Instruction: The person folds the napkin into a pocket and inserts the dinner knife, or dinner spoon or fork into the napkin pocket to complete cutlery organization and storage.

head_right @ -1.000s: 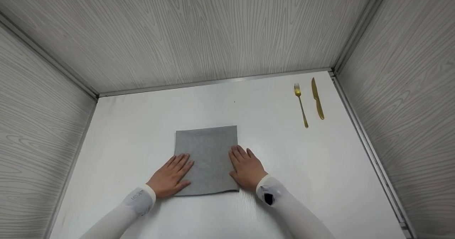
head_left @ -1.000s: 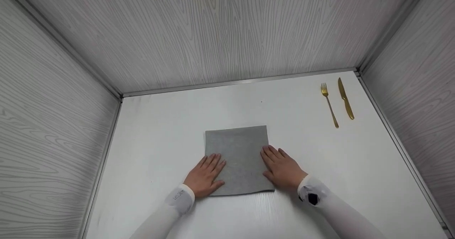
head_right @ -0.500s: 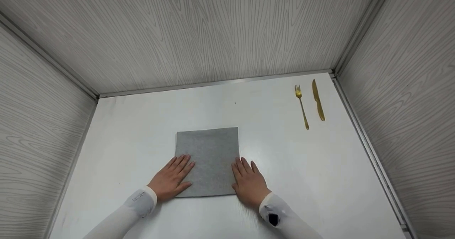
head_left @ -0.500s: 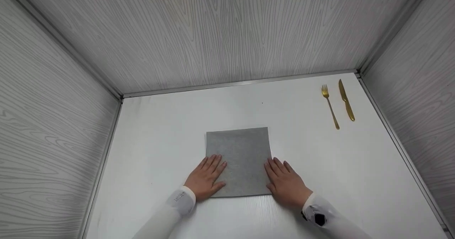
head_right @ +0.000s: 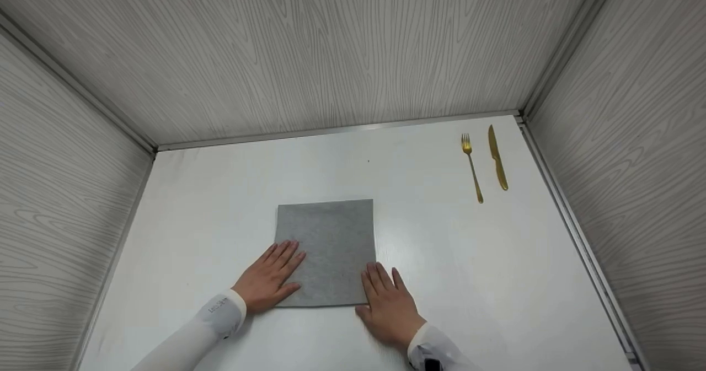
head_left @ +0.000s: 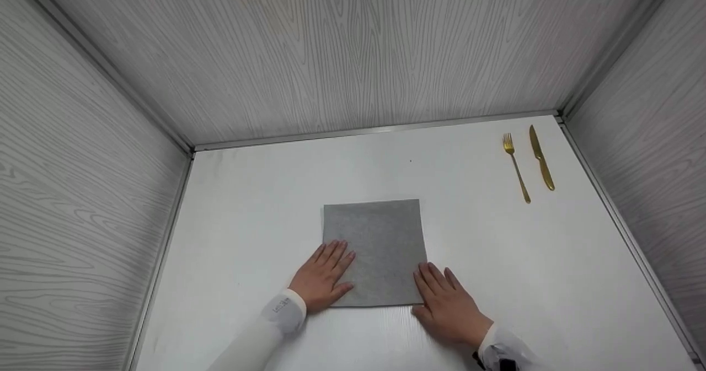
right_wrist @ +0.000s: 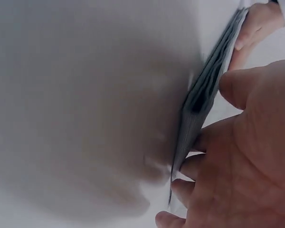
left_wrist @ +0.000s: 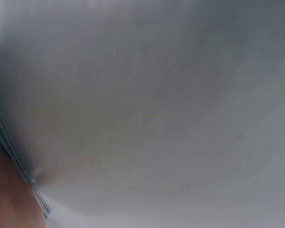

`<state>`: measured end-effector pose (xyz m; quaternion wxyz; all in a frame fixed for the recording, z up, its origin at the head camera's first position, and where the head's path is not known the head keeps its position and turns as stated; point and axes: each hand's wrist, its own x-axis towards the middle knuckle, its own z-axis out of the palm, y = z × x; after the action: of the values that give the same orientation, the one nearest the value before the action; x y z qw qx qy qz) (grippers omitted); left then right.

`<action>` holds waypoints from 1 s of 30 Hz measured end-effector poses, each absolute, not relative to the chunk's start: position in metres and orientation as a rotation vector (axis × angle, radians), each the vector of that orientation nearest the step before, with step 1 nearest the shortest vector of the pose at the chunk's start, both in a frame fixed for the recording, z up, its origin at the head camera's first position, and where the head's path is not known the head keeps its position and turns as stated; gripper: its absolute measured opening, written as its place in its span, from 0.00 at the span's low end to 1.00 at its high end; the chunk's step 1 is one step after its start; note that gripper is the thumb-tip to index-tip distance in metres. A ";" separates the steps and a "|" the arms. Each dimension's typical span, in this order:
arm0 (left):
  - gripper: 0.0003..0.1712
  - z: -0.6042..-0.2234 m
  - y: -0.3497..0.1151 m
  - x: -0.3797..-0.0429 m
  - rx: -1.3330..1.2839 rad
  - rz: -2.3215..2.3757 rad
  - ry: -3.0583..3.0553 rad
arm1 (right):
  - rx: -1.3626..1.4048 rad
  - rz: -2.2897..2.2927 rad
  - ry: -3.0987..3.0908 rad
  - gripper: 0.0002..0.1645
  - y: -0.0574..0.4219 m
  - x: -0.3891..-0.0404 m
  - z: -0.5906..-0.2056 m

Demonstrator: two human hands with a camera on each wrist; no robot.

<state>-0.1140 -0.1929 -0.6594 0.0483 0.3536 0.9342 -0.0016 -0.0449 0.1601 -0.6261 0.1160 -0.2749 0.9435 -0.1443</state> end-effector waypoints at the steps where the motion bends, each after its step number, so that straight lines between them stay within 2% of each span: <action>1: 0.44 -0.660 -0.193 -0.114 1.084 -0.004 2.855 | -0.805 -0.429 2.752 0.45 0.160 -0.041 -0.627; 5: 0.44 -0.659 -0.193 -0.113 1.078 -0.023 2.855 | -0.831 -0.404 2.770 0.49 0.159 -0.031 -0.637; 11: 0.42 -0.645 -0.188 -0.119 1.005 0.028 2.822 | -0.838 -0.437 2.823 0.48 0.156 -0.026 -0.637; 16: 0.39 -0.633 -0.176 -0.143 0.946 0.067 2.858 | -0.869 -0.451 2.759 0.47 0.152 -0.019 -0.623; 23: 0.39 -0.637 -0.170 -0.192 0.752 -0.049 2.903 | -0.888 -0.401 2.695 0.46 0.149 -0.017 -0.617; 30: 0.39 -0.644 -0.181 -0.201 0.686 -0.064 2.866 | -0.874 -0.384 2.690 0.44 0.155 -0.026 -0.613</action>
<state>-0.2011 -0.1805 -0.6442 0.0969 0.2315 0.9677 -0.0215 -0.0261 0.1552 -0.6128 0.1432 -0.3031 0.9327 -0.1332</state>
